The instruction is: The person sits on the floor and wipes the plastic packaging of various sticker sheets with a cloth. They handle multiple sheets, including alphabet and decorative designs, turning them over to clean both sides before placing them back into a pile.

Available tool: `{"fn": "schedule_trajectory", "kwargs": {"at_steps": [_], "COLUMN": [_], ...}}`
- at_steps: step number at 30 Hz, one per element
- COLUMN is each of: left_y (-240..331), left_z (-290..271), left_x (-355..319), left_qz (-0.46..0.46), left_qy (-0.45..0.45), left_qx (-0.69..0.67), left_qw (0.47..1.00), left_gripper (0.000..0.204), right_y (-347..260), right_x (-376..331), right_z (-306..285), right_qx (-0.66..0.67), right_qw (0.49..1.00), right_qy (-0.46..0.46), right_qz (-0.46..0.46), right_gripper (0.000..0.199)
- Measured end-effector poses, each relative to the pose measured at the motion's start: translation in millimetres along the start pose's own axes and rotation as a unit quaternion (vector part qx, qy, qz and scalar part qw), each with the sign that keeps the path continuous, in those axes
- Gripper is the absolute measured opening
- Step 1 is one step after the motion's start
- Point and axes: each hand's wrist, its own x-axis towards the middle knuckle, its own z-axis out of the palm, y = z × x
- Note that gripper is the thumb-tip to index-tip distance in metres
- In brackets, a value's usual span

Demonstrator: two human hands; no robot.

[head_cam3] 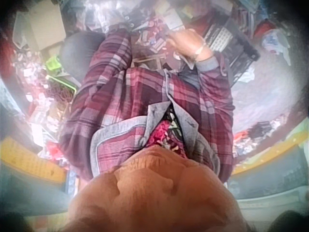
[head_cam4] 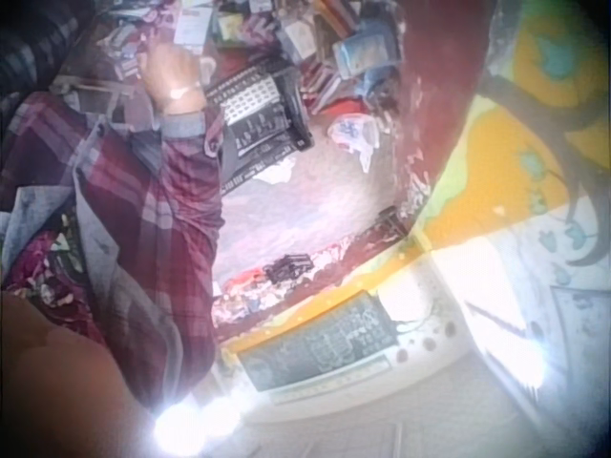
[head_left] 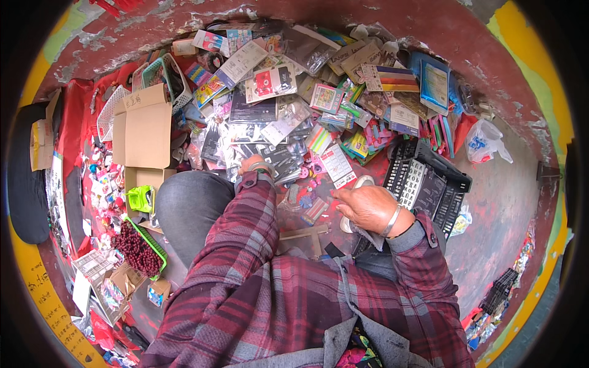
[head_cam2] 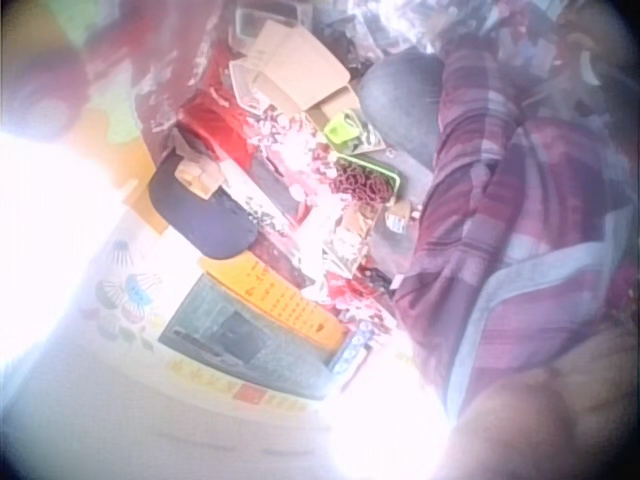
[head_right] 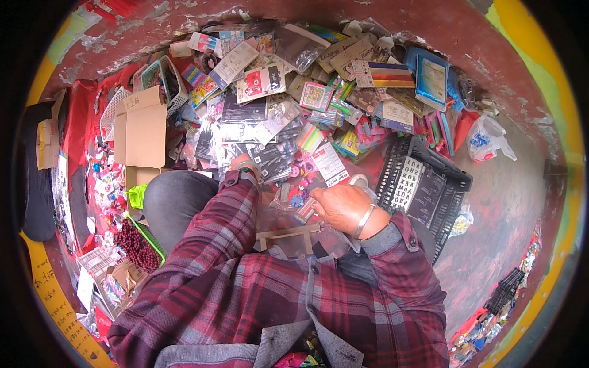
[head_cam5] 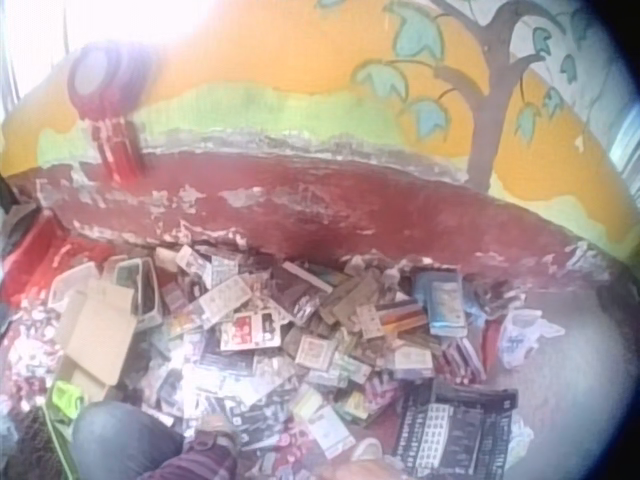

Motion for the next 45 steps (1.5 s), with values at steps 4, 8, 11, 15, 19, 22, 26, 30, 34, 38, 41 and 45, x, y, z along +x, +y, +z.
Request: {"fn": "schedule_trajectory", "kwargs": {"at_steps": [4, 8, 11, 15, 19, 22, 26, 30, 34, 38, 41, 45], "left_y": [-0.9, 13.4, 33.8, 47.6, 51.1, 54.9, 73.3, 76.7, 85.4, 66.8, 66.3, 61.3], "left_z": [24.1, 26.3, 18.1, -17.9, -29.8, -39.2, -42.7, -45.0, -54.2, -70.8, -93.4, -123.1], "left_x": [23.8, 39.4, 37.1, 33.5, 46.2, 37.6, 55.0, 73.7, 50.3, 47.5, 23.4, -14.5], "left_qz": [0.011, -0.05, 0.001, -0.011, -0.071, -0.073, -0.043, -0.052, -0.028, 0.01, -0.013, 0.0], "left_qy": [0.067, 0.095, -0.056, -0.19, -0.152, -0.202, -0.237, -0.216, -0.175, -0.154, -0.147, -0.142], "left_qx": [-0.017, -0.548, -0.863, -0.89, -0.855, -0.829, -0.823, -0.809, -0.807, -0.824, -0.821, -0.824], "left_qw": [0.998, 0.829, 0.503, 0.413, 0.49, 0.517, 0.515, 0.545, 0.564, 0.545, 0.552, 0.549], "left_gripper": [0.028, 0.03, 0.036, 0.04, 0.034, 0.031, 0.028, 0.028, 0.024, 0.022, 0.022, 0.023], "right_y": [-3.1, -1.6, -0.7, -4.0, -6.2, 0.7, 4.4, -1.4, -1.8, -4.0, -1.4, 1.5], "right_x": [1.0, 0.7, 1.1, -1.4, -0.5, -2.9, -8.3, -11.8, -14.4, -16.9, -18.2, -19.4], "right_z": [-2.5, 0.5, 1.2, -0.1, -6.4, 4.5, 11.1, 3.0, 4.2, 7.4, 7.2, 2.5], "right_qx": [0.0, 0.001, 0.0, 0.005, -0.012, 0.008, 0.006, -0.004, 0.004, 0.002, -0.007, -0.011], "right_qw": [1.0, 1.0, 1.0, 0.999, 0.999, 1.0, 1.0, 1.0, 0.998, 0.995, 0.994, 0.996], "right_qy": [-0.007, 0.001, 0.016, 0.039, -0.038, 0.001, 0.013, 0.012, 0.062, 0.082, 0.094, 0.082], "right_qz": [-0.002, -0.005, -0.005, -0.003, 0.031, 0.002, 0.006, -0.008, -0.03, -0.053, -0.063, -0.044], "right_gripper": [0.033, 0.034, 0.027, 0.017, 0.034, 0.032, 0.03, 0.024, 0.018, 0.018, 0.02, 0.023]}}
